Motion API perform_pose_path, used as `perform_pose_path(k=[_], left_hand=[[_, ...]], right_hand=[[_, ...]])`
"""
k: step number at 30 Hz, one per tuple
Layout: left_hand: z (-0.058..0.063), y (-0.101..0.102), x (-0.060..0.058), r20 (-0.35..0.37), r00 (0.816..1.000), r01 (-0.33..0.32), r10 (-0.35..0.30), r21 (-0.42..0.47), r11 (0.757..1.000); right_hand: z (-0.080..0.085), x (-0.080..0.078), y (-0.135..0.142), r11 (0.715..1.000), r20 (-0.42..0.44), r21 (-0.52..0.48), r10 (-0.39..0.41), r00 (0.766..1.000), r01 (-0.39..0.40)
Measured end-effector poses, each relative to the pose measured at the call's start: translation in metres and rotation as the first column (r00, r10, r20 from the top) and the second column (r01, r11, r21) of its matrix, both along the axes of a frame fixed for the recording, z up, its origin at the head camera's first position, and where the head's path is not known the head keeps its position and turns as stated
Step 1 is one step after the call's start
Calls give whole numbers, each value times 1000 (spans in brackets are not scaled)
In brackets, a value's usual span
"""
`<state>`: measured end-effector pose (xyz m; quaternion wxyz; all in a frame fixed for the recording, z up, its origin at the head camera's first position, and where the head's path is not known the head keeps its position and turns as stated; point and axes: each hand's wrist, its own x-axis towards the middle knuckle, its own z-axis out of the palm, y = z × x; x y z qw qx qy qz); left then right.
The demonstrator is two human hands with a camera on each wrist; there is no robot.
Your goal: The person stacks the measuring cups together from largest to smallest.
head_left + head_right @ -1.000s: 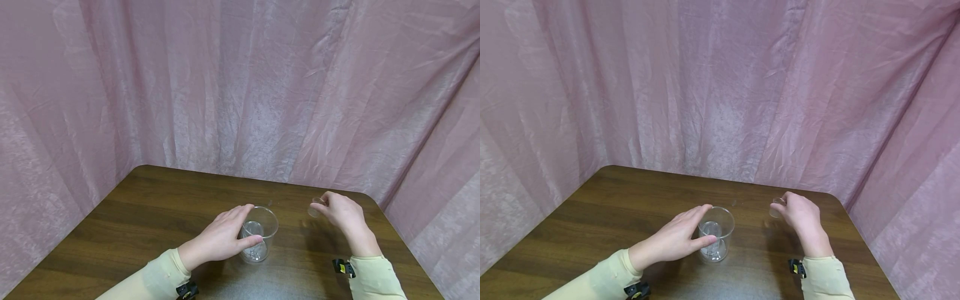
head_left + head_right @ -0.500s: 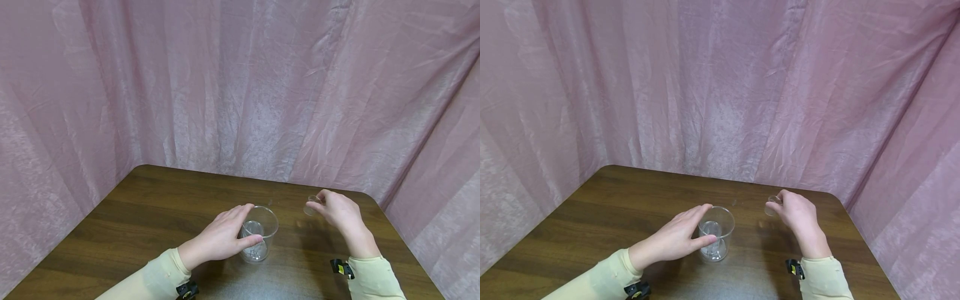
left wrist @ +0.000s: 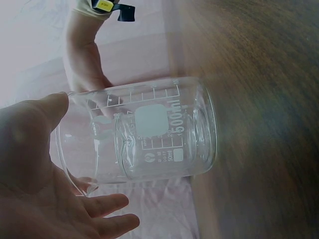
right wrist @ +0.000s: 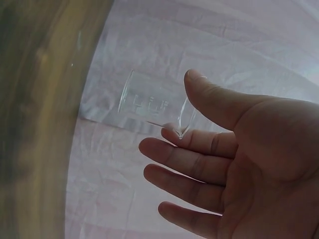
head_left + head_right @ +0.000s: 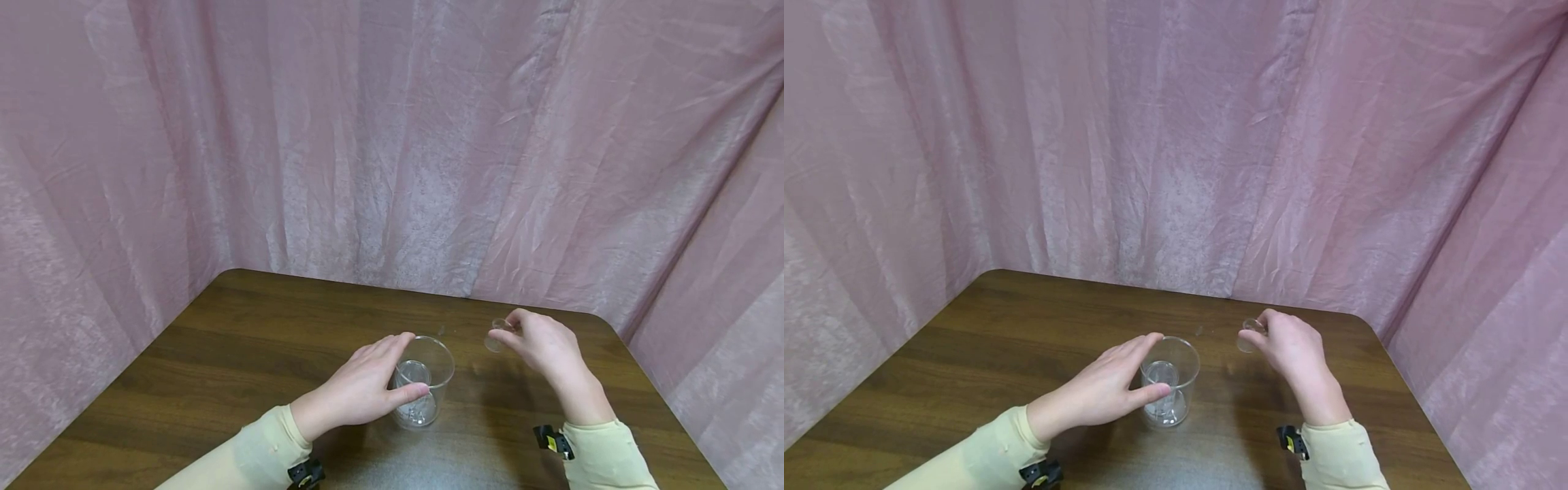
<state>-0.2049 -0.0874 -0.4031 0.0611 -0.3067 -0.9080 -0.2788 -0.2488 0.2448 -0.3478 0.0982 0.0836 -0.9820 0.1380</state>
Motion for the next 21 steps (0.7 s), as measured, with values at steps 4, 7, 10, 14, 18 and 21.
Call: perform_pose_path(k=[4, 7, 10, 14, 18, 21], left_hand=[[0, 0, 0, -1, 1000, 0, 0, 1, 1000], [0, 1, 0, -3, 1000, -2, 2, -1, 1000], [0, 0, 0, -2, 1000, -5, 5, -5, 1000], [0, 0, 0, 4, 1000, -9, 9, -7, 1000], [0, 0, 0, 6, 1000, -6, 6, -2, 1000], [0, 1, 0, 8, 1000, -5, 5, 1, 1000]], right_hand=[[2, 2, -4, 1000, -7, 4, 11, 1000, -11], [3, 4, -7, 1000, -12, 4, 19, 1000, -19], [5, 6, -9, 1000, -20, 1, 25, 999, -25], [7, 8, -11, 999, -42, 0, 38, 998, -38], [9, 11, -14, 999, -58, -2, 49, 997, -49], [11, 13, -17, 999, -58, -6, 54, 997, -54]])
